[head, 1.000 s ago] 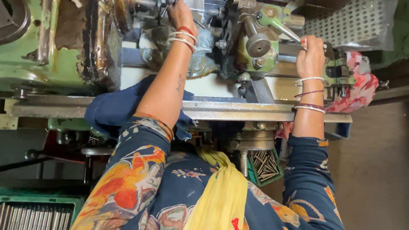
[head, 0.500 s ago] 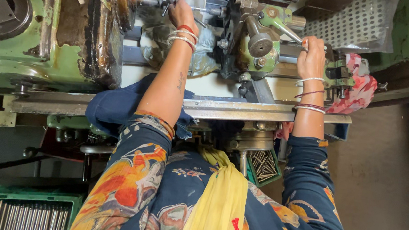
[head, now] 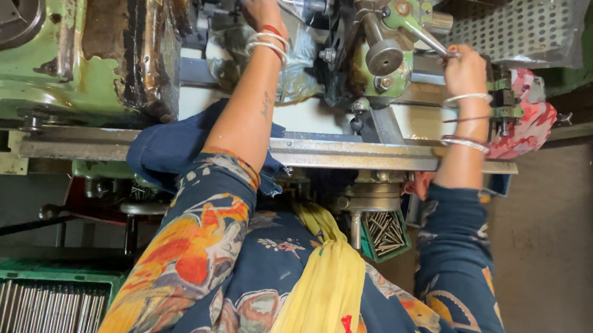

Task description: The person repeatedly picks up metal rods from a green bin, inserts them into a machine, and operates the machine's levers to process them. The processed rods are then placed into a separate container. This cycle is repeated continuously throughout the clip.

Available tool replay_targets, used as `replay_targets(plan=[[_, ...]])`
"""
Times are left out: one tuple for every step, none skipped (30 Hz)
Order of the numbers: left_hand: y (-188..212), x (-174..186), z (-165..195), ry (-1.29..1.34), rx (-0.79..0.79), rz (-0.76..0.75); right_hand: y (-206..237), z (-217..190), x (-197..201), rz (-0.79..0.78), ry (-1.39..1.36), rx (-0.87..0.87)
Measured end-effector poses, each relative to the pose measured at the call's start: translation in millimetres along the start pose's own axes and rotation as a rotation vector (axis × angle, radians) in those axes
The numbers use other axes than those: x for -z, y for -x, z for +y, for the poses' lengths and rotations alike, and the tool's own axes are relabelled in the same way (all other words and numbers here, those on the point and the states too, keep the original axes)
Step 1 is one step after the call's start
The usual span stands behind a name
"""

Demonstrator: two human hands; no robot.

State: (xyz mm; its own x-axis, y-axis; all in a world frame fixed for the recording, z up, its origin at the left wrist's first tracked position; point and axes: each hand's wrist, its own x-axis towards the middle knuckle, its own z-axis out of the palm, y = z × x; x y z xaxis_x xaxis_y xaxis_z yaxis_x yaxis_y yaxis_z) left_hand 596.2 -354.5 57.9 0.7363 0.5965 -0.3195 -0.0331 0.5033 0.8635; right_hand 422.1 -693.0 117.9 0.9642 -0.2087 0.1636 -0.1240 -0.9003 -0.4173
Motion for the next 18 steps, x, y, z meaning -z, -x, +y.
replay_targets(plan=[[-3.2,0.3,1.7,0.186,-0.017,0.032,9.7,-3.7,-9.2,0.073,0.083,0.002],[-5.4,0.1,2.2,0.376,-0.035,0.065,20.0,-6.8,-18.8,0.148,0.168,0.008],[-8.9,0.8,1.1,0.358,0.017,0.056,25.2,-8.8,-24.9,0.231,0.249,0.022],[-9.5,1.4,1.1,0.345,0.069,0.045,24.8,-7.4,-25.0,0.226,0.243,0.035],[-8.5,3.6,1.0,0.322,0.131,0.041,24.9,-5.2,-25.4,0.207,0.242,0.043],[-6.7,6.0,0.8,0.167,0.129,0.057,21.7,-1.4,-23.3,0.181,0.238,0.048],[-4.1,8.8,0.5,0.011,0.122,0.068,15.6,3.5,-18.6,0.158,0.191,0.105],[-1.7,11.3,0.6,-0.143,0.119,0.076,8.1,9.7,-11.0,0.138,0.148,0.160],[0.7,13.8,0.4,-0.190,0.135,0.097,1.2,16.1,-3.6,0.119,0.107,0.216],[1.9,15.7,0.6,-0.235,0.148,0.119,-4.7,20.3,-0.8,0.104,0.117,0.208],[2.0,17.2,0.6,-0.278,0.160,0.141,-9.9,23.8,0.9,0.090,0.128,0.200],[1.1,18.1,0.0,-0.229,0.163,0.113,-11.8,26.9,1.4,0.075,0.138,0.191],[-1.1,18.3,-0.6,-0.182,0.164,0.084,-13.7,29.0,1.1,0.066,0.124,0.194],[-4.0,17.9,-2.0,-0.134,0.162,0.054,-15.6,30.6,1.0,0.058,0.109,0.196],[-7.8,16.9,-3.6,-0.041,0.176,0.048,-16.6,31.6,0.6,0.051,0.094,0.196],[-11.4,15.8,-5.9,0.048,0.193,0.041,-19.2,32.3,1.7,0.033,0.081,0.213],[-14.8,14.5,-8.5,0.136,0.212,0.034,-20.8,32.1,3.7,0.015,0.069,0.227],[-17.8,13.5,-10.9,0.183,0.204,0.019,-22.9,31.5,6.2,0.000,0.057,0.243]])
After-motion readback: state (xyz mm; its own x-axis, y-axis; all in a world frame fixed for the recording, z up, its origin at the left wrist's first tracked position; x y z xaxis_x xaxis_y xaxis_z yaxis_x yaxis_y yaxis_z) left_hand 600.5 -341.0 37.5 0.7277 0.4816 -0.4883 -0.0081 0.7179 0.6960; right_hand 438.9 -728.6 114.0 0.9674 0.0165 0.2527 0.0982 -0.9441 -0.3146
